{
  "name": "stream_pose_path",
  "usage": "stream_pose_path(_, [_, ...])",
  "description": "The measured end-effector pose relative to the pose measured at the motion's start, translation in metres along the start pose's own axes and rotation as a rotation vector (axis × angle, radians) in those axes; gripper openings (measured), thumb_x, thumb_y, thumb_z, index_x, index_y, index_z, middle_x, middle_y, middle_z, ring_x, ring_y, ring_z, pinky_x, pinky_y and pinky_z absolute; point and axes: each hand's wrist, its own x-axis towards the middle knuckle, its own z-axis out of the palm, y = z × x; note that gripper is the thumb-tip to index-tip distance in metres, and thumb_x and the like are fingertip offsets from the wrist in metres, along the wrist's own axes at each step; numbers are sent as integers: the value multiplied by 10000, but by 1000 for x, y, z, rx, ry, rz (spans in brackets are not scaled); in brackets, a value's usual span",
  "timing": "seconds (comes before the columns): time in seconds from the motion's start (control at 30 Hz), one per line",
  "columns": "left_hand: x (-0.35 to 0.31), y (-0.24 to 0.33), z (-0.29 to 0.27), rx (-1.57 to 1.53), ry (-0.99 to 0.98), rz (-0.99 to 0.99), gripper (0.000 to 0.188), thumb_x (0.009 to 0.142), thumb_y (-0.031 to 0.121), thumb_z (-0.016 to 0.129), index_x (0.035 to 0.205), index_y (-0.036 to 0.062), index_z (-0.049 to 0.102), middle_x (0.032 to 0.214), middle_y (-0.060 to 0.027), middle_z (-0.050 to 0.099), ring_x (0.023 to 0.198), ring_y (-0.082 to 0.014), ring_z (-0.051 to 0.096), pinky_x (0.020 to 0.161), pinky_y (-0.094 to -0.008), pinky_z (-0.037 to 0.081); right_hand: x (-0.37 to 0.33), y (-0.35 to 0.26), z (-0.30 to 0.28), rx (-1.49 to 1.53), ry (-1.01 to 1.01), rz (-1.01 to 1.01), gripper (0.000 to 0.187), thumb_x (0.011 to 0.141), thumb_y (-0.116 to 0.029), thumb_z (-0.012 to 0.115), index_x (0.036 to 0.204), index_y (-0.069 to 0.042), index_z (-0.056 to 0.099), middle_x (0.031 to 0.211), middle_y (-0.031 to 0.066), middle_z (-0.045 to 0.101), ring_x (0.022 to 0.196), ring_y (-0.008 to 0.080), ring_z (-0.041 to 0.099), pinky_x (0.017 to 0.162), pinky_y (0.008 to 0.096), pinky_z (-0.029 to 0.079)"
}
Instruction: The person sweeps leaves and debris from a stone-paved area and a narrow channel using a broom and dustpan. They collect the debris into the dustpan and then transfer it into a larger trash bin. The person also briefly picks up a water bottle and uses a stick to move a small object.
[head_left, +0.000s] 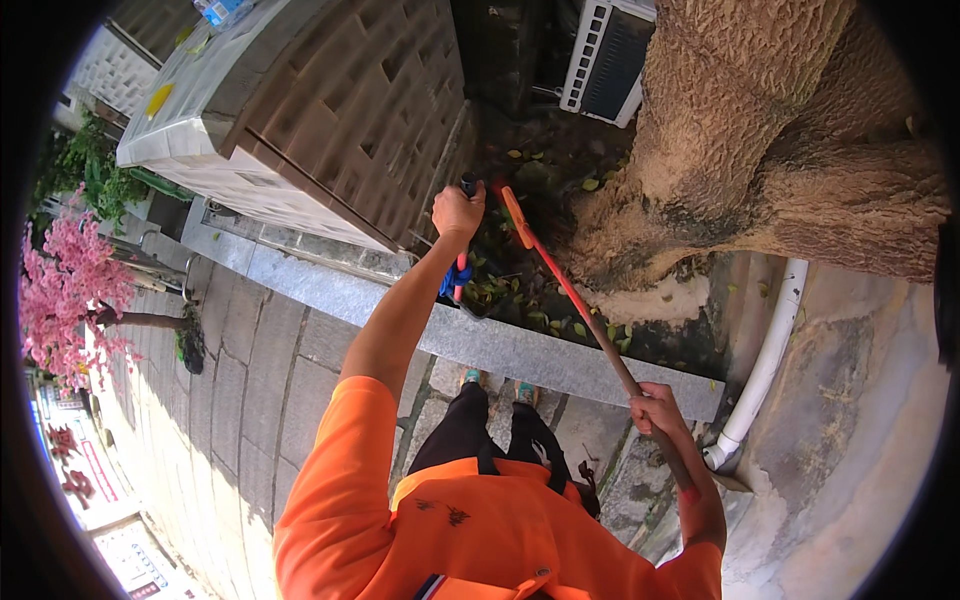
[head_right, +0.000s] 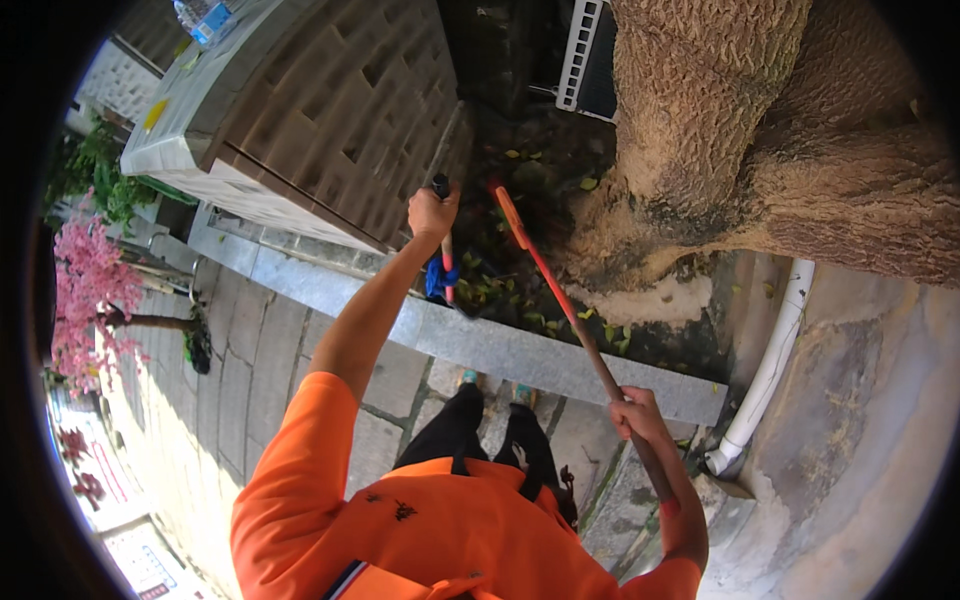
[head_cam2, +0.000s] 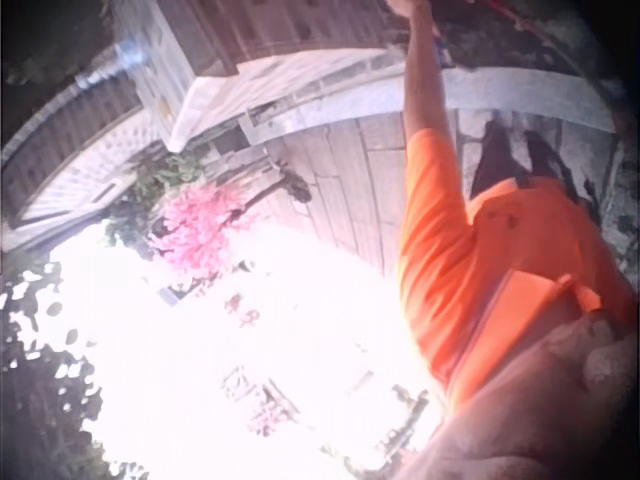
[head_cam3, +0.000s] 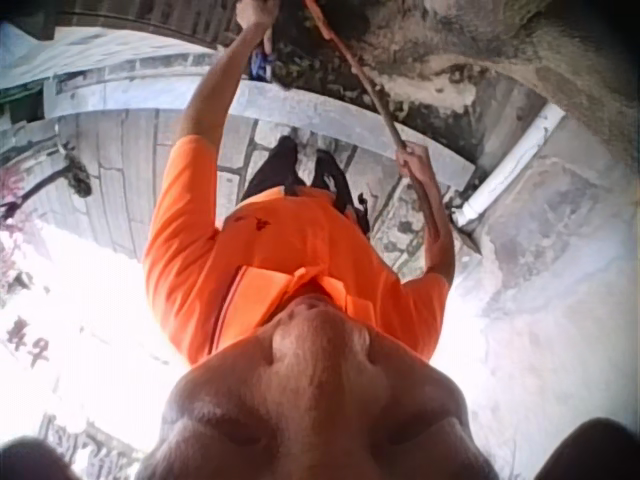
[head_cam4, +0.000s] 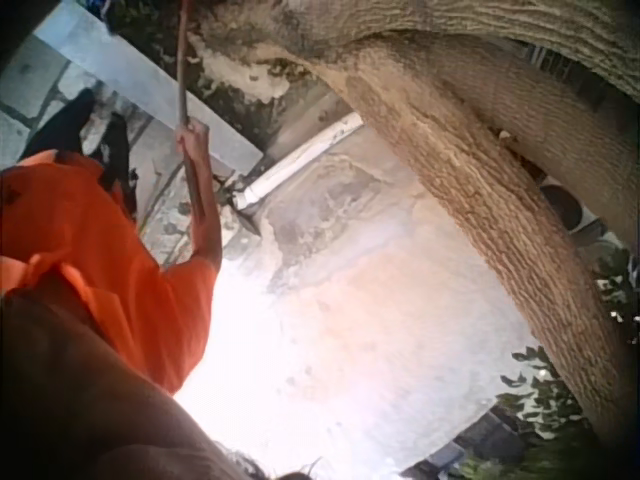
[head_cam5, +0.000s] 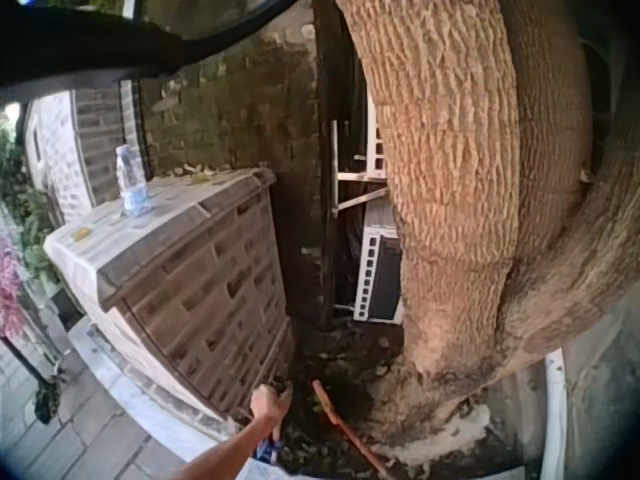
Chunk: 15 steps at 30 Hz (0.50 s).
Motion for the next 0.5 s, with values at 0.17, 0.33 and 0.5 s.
stream_pose_path(0.17, [52, 2, 27, 45, -40, -43, 486, 755, 483, 636, 811, 3, 683, 862, -217, 659, 854, -386, 632, 746, -447, 518, -1, -3, 8, 9, 12, 6, 145, 824, -19, 556, 948, 53, 530, 572, 51, 493, 381, 100, 435, 343, 258, 306])
stream_pose_path(0.33, [74, -2, 41, 33, -92, -111, 481, 758, 479, 645, 845, 8, 689, 908, -219, 659, 869, -378, 636, 749, -452, 521, 2, -9, 14, 66, 49, 15, 127, 798, -12, 578, 903, 57, 559, 552, 52, 491, 373, 105, 435, 340, 264, 300])
stream_pose_path(0.5, [75, -7, 79, 50, -133, -146, 482, 751, 479, 655, 854, 9, 690, 919, -218, 659, 893, -372, 636, 764, -446, 521, 4, -11, 13, 41, 33, 52, 299, 816, 14, 549, 1113, 41, 527, 583, 30, 454, 403, 80, 400, 349, 240, 282])
